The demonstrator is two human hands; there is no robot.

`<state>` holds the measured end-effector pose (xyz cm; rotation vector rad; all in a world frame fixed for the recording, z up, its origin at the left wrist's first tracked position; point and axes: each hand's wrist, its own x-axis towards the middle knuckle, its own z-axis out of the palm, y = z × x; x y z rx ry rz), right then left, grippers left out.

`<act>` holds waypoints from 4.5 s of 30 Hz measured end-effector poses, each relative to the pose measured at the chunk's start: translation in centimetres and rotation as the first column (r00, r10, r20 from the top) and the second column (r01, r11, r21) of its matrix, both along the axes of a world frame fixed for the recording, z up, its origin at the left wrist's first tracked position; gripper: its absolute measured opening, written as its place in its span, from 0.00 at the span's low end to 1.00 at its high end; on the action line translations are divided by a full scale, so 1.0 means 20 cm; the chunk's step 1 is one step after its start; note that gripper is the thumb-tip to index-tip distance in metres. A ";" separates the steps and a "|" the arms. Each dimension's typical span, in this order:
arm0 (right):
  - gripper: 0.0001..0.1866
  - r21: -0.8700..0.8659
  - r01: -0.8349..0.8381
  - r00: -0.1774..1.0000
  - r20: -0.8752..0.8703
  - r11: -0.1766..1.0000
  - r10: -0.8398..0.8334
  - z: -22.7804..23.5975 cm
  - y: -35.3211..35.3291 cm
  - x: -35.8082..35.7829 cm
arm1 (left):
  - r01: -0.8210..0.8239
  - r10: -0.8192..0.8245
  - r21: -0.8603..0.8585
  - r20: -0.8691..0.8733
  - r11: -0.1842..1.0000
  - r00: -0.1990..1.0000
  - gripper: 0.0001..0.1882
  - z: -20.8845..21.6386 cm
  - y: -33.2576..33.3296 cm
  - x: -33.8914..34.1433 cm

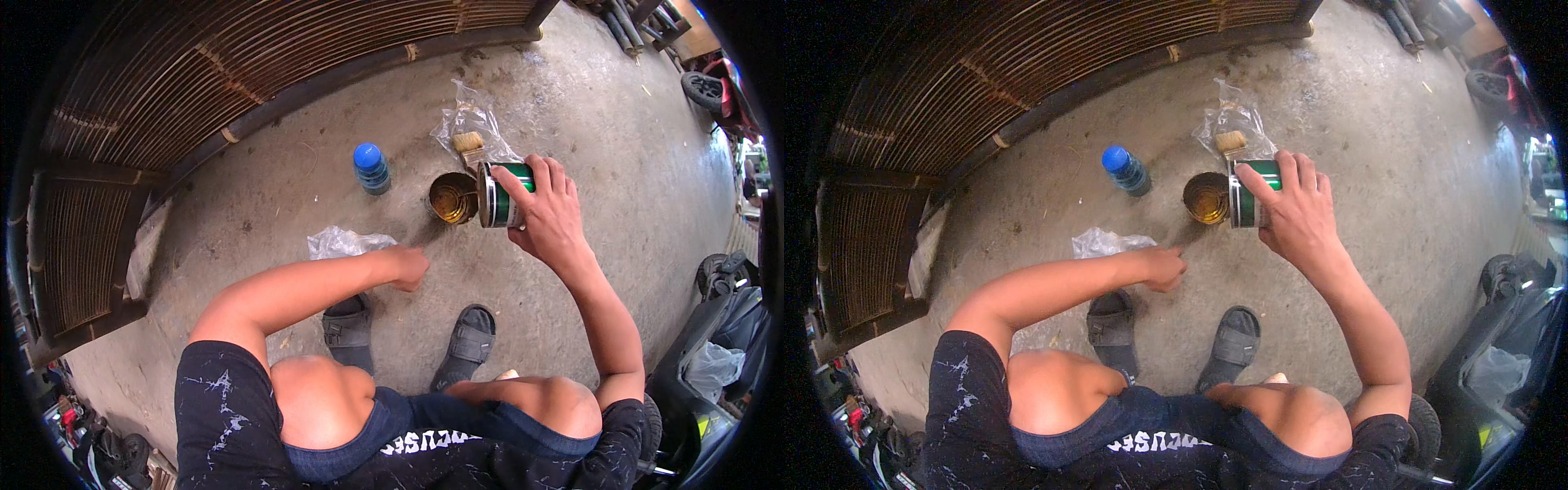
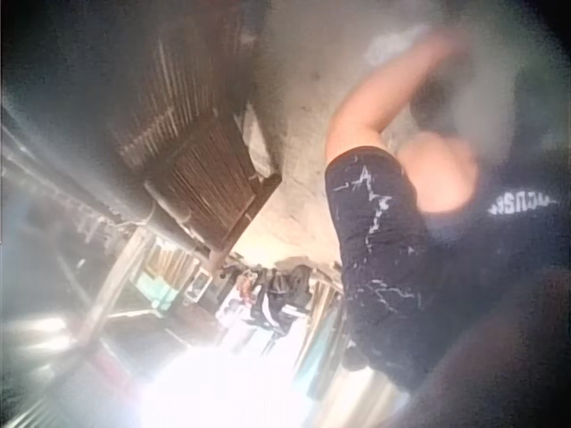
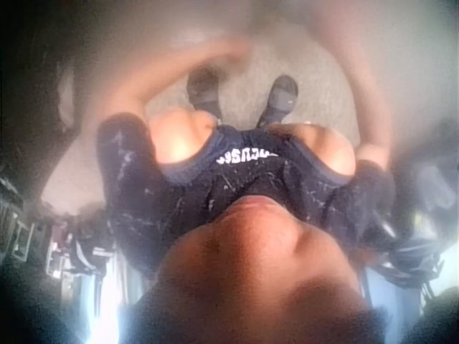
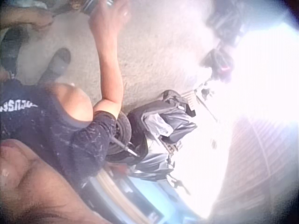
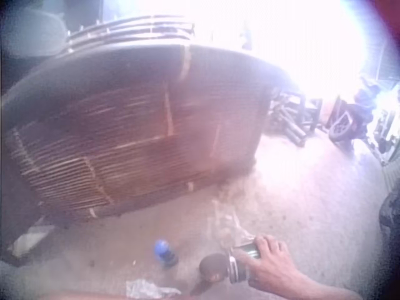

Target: The person opens a plastic bottle and a metal can, then pours liquid from the can into a small container. They add liquid from the bottle into the same container and stir the mixture with a brush. The person then wraps the can lid in plastic and sets it aside.

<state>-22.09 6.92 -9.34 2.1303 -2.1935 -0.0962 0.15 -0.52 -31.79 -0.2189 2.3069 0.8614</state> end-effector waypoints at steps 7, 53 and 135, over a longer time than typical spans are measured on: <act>0.55 -0.008 -0.025 0.999 -0.046 1.000 0.024 0.04 0.00 -0.01 | 0.165 -0.165 -0.002 0.063 0.986 0.984 0.20 0.04 -0.03 -0.02; 0.55 0.029 -0.047 0.999 -0.018 0.998 0.048 0.12 -0.01 -0.02 | 0.129 -0.126 -0.039 0.067 0.991 0.990 0.18 0.07 -0.07 -0.01; 0.54 0.026 -0.030 0.999 -0.038 0.999 0.031 0.10 -0.02 -0.02 | 0.090 -0.092 -0.035 -0.053 0.995 0.994 0.09 0.05 -0.10 0.03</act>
